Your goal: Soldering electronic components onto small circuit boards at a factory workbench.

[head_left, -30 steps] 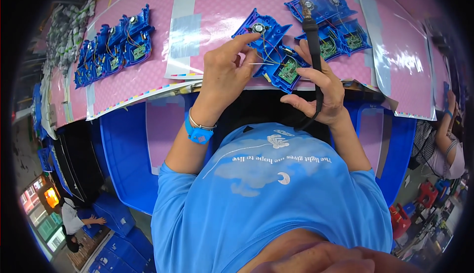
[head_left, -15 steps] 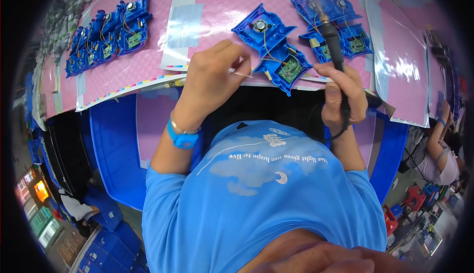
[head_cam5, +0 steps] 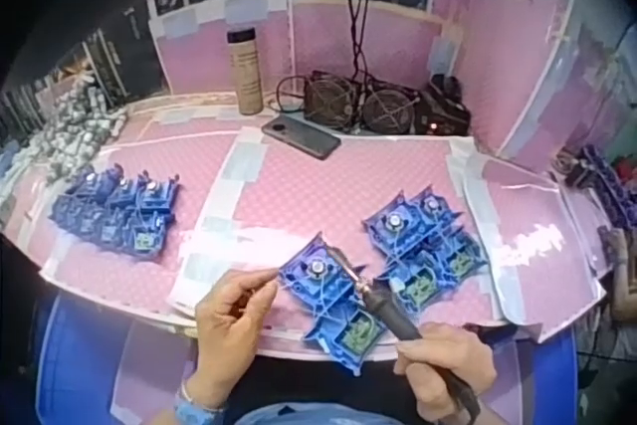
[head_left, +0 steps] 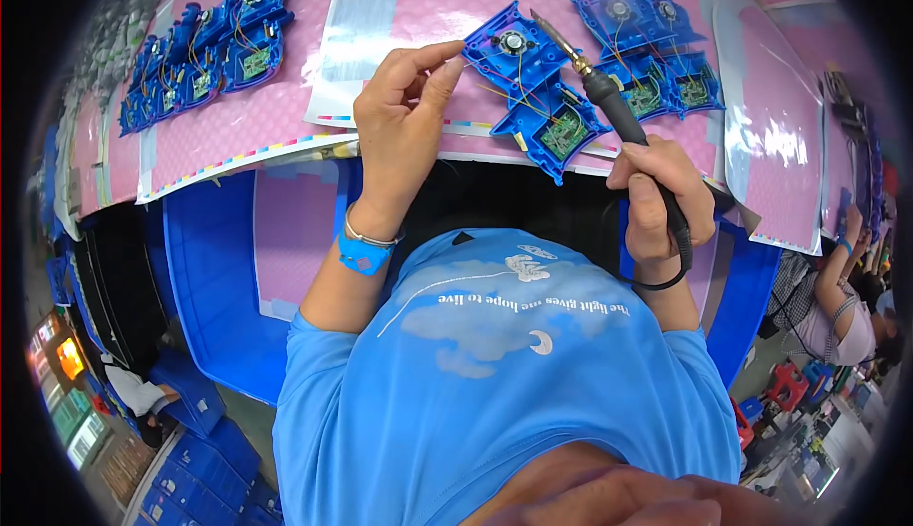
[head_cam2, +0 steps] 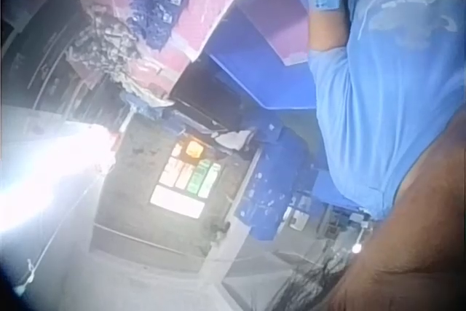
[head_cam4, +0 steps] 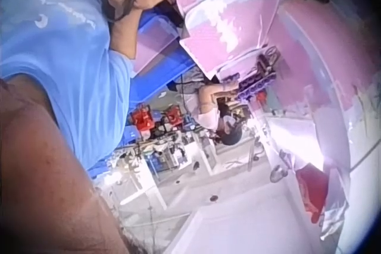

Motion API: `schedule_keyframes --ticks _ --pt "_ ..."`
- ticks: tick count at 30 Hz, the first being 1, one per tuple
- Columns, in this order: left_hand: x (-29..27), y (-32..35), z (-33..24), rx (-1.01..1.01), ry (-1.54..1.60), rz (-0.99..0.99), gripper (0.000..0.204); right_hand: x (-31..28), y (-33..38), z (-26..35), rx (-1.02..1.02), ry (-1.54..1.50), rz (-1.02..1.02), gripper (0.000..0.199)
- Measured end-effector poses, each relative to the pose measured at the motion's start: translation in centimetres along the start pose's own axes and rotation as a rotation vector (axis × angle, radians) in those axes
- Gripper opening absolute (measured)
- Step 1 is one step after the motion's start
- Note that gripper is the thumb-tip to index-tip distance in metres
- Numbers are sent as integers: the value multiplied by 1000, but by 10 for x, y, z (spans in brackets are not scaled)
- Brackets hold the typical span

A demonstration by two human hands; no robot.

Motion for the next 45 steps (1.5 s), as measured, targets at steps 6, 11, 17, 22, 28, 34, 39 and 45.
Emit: schedule_keyframes --ticks 6,11,17,22,28,34,39,45 --pt "1 1 -10 133 -132 -52 20 -1 6 -4 44 9 31 24" --pt "7 0 -15 168 -154 -57 22 4 6 -6 47 4 42 24" --pt "8 0 -12 193 -186 -54 23 6 4 -7 67 33 58 22" --pt "8 -1 -12 169 -188 -52 23 7 5 -10 81 73 63 23" --pt "10 -1 -13 188 -188 -58 22 8 4 -10 81 89 70 23" --pt "12 -2 -8 177 -176 -44 23 6 5 -9 58 85 80 24" --pt "7 -1 -8 116 -165 -62 23 -4 7 -6 93 -70 17 30" --pt "6 -4 -13 216 -265 -46 22 -2 -2 -15 218 -107 0 22"
Point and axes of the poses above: each hand's wrist, its own y-axis away from the middle knuckle, its own x-axis out of the palm, z = x × y, the point moved 6 cm from there along -y, towards the middle knuckle, and after that the axes turned 7 degrees about x, right-handed, at the moved point
